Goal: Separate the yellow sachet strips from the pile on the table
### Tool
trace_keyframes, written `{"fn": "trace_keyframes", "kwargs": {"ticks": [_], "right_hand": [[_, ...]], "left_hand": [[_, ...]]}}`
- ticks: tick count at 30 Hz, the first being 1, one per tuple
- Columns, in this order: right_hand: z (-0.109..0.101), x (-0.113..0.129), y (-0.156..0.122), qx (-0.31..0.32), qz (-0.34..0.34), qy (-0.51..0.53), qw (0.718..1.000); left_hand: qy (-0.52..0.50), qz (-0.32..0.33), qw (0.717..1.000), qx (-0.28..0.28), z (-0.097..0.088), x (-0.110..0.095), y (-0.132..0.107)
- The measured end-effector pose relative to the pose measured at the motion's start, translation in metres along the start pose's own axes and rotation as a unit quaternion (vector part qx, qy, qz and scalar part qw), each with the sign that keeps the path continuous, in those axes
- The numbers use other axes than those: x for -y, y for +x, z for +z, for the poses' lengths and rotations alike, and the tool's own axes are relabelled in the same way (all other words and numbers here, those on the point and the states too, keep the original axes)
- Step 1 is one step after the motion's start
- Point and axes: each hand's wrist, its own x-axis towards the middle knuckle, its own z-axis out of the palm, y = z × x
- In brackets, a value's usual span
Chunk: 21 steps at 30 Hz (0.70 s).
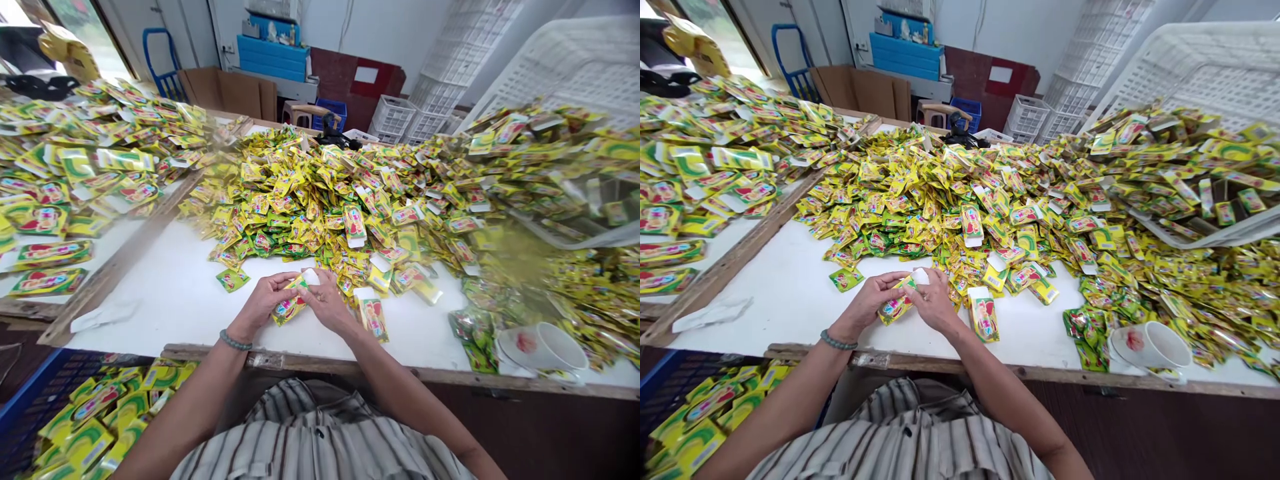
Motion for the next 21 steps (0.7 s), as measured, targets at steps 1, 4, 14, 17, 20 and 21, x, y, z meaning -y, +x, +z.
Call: {"fn": "trace_keyframes", "kwargs": {"ticks": [1, 4, 14, 17, 20, 21], "right_hand": [[0.002, 0.001, 0.000, -0.002, -0.005, -0.007, 1.000], [0.005, 0.003, 0.000, -0.083, 0.034, -0.013, 0.996], [0.001, 0.002, 0.006, -0.031, 0.059, 0.070, 0.995], [0.010, -0.001, 0.000, -0.141, 0.091, 0.140, 0.976], [0.023, 0.000, -0.004, -0.110, 0.097, 0.275, 0.950], [0.027, 0.000, -0.004, -0.090, 0.098, 0.315, 0.940]], "left_hand": [[-0.003, 0.001, 1.000, -0.005, 0.000, 0.001, 0.000], [-0.008, 0.002, 1.000, -0.029, 0.000, 0.001, 0.002], [0.018, 0.046, 0.998, -0.030, 0.003, 0.001, -0.004], [0.026, 0.091, 0.992, -0.083, 0.004, 0.001, -0.001], [0.034, 0.111, 0.988, -0.097, 0.005, 0.002, 0.001], [0.044, 0.110, 0.989, -0.086, 0.004, 0.003, 0.001]]}}
